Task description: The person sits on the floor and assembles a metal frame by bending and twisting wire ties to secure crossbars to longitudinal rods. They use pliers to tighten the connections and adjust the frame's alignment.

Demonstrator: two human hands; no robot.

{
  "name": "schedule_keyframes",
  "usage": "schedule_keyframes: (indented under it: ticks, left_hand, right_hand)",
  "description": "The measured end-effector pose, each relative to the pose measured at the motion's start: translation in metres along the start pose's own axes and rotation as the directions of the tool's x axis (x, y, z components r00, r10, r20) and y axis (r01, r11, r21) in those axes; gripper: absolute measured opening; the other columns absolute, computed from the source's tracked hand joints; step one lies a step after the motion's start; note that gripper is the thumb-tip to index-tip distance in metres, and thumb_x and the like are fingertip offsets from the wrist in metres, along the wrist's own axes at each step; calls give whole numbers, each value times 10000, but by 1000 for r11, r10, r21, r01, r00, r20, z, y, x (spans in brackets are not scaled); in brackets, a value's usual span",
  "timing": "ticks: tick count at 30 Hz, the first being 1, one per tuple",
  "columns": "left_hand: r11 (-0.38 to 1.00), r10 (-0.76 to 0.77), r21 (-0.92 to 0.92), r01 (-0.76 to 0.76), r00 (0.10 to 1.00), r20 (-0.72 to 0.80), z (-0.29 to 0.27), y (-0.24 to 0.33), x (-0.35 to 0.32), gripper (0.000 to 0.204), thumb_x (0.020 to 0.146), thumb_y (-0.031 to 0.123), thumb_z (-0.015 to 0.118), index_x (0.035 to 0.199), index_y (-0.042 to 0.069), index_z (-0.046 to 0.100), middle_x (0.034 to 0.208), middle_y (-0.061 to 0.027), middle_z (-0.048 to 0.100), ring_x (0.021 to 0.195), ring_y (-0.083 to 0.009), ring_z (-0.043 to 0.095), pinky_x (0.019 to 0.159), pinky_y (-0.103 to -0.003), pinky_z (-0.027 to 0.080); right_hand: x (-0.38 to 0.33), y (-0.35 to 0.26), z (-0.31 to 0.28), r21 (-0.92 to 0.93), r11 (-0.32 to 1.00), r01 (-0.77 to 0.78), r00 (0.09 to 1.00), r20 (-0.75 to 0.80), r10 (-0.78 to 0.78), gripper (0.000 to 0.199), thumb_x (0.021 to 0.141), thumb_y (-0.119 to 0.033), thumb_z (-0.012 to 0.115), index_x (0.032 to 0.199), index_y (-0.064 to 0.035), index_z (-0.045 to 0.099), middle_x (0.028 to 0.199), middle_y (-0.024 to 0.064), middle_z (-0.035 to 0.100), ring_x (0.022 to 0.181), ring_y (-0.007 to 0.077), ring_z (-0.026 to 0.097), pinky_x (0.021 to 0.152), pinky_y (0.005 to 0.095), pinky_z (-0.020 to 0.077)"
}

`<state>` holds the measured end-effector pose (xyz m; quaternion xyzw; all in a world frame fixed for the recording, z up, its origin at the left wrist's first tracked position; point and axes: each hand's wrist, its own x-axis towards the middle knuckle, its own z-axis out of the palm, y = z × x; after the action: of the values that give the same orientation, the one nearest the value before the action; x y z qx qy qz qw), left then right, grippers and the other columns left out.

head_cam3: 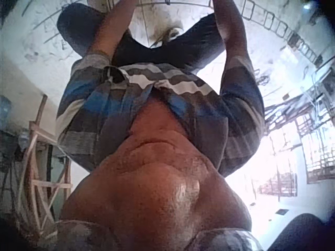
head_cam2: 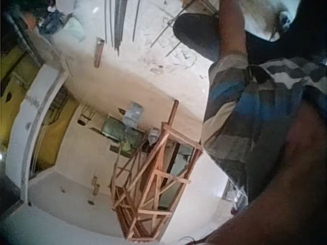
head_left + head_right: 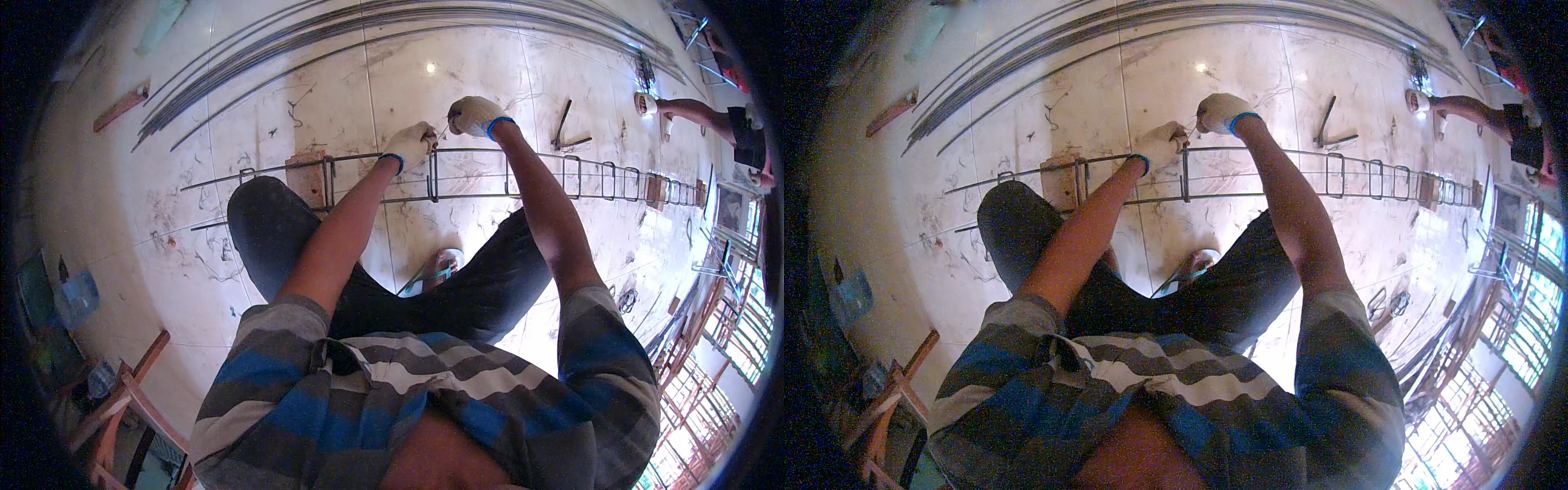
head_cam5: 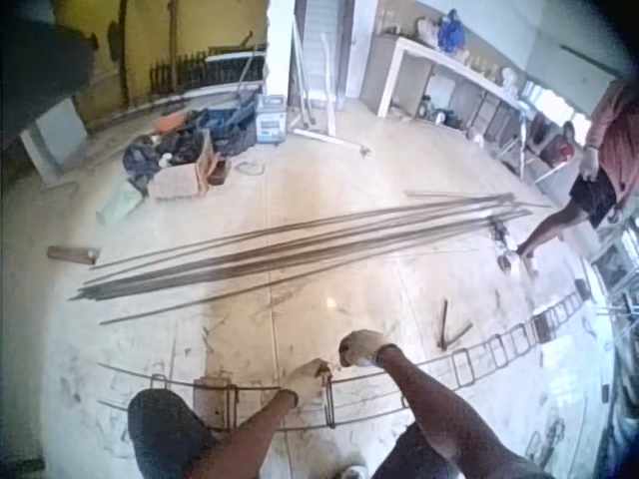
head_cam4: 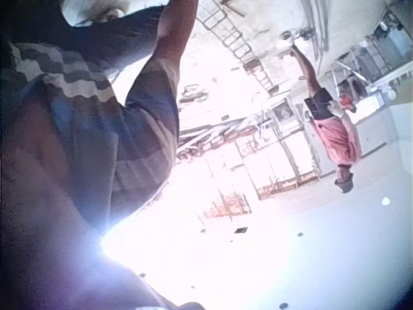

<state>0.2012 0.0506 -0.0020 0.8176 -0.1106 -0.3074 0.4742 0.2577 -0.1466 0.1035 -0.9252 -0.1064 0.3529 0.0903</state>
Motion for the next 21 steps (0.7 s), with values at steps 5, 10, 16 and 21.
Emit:
schedule_keyframes:
  ticks: [5,10,16,21]
  left_hand:
    - [998,-41,43,39,998,38,-6,7,-1,252,980,219,594,1157,49,653,1008,-147,751,971,-302,715,876,-423,540]
    - [992,39,119,-36,999,-22,-2,5,-1,259,1006,245,593,1169,52,648,1013,-140,758,973,-287,725,870,-424,547]
    - [993,70,98,-72,997,23,6,-16,5,277,1035,242,544,1265,100,605,1113,-119,755,1009,-265,731,890,-417,553]
    - [967,40,249,-51,998,48,9,-19,6,288,1022,219,537,1290,118,570,1086,-132,745,980,-313,727,873,-447,553]
  right_hand:
    - [17,20,22,-3,993,-118,992,-36,118,336,675,-287,726,949,-111,807,1023,183,770,967,400,729,837,473,583]
    - [52,47,66,-96,949,-300,945,105,310,513,733,-400,765,1154,-108,780,1235,176,736,1139,347,709,942,456,575]
    - [110,68,145,-55,971,-234,970,56,237,542,833,-356,717,1319,-117,709,1422,154,649,1310,313,622,1043,479,512]
    - [92,43,129,-148,969,-199,972,98,215,382,816,-317,719,1130,-103,760,1162,173,751,1097,309,720,956,459,555]
